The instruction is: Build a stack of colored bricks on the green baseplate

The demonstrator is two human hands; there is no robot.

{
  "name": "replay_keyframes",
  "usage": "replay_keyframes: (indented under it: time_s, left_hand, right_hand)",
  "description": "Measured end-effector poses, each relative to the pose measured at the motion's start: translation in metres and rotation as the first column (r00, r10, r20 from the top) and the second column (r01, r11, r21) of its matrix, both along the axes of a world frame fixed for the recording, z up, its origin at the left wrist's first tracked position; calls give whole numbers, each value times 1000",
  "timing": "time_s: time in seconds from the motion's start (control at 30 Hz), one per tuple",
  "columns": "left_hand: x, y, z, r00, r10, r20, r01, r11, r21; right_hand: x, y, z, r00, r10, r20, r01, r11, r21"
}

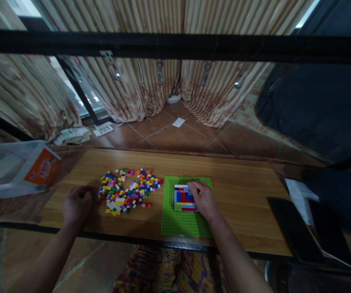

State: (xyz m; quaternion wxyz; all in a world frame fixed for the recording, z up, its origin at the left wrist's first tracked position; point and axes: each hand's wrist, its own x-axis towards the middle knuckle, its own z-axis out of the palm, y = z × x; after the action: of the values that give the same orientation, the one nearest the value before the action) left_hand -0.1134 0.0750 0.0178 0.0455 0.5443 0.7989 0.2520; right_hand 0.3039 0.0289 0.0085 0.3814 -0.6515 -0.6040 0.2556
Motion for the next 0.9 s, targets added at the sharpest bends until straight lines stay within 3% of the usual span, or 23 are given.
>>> replay_keyframes:
  time_s: [0.23, 0.37, 0.57, 0.73, 0.8, 0.9]
  left_hand:
    - [0, 0, 0, 1000, -3, -5, 3, 1000, -3]
    - [0, 1, -1, 1000, -17, 8, 17, 1000, 25]
    - [1, 0, -5, 999, -27, 18, 26, 998, 61]
    - [1, 1, -9, 1000, -24, 20, 23, 999, 43]
    - [1, 1, -11, 999, -26, 26, 25, 999, 47]
    - [2, 1, -13, 999, -32, 39, 29, 998, 57]
  right_hand:
    - [0, -2, 5, 1000, 16, 15, -15, 1000, -15]
    - [5, -1, 5, 993, -10, -114, -1, 995, -96]
    - [13, -1, 5, 907, -237, -347, 224, 971, -79]
    - [-2, -16, 23, 884, -397, -249, 438, 888, 138]
    - [-22, -26, 34, 920, -349, -180, 384, 895, 228]
    - [-64, -39, 44, 994, -69, -89, 90, 960, 267]
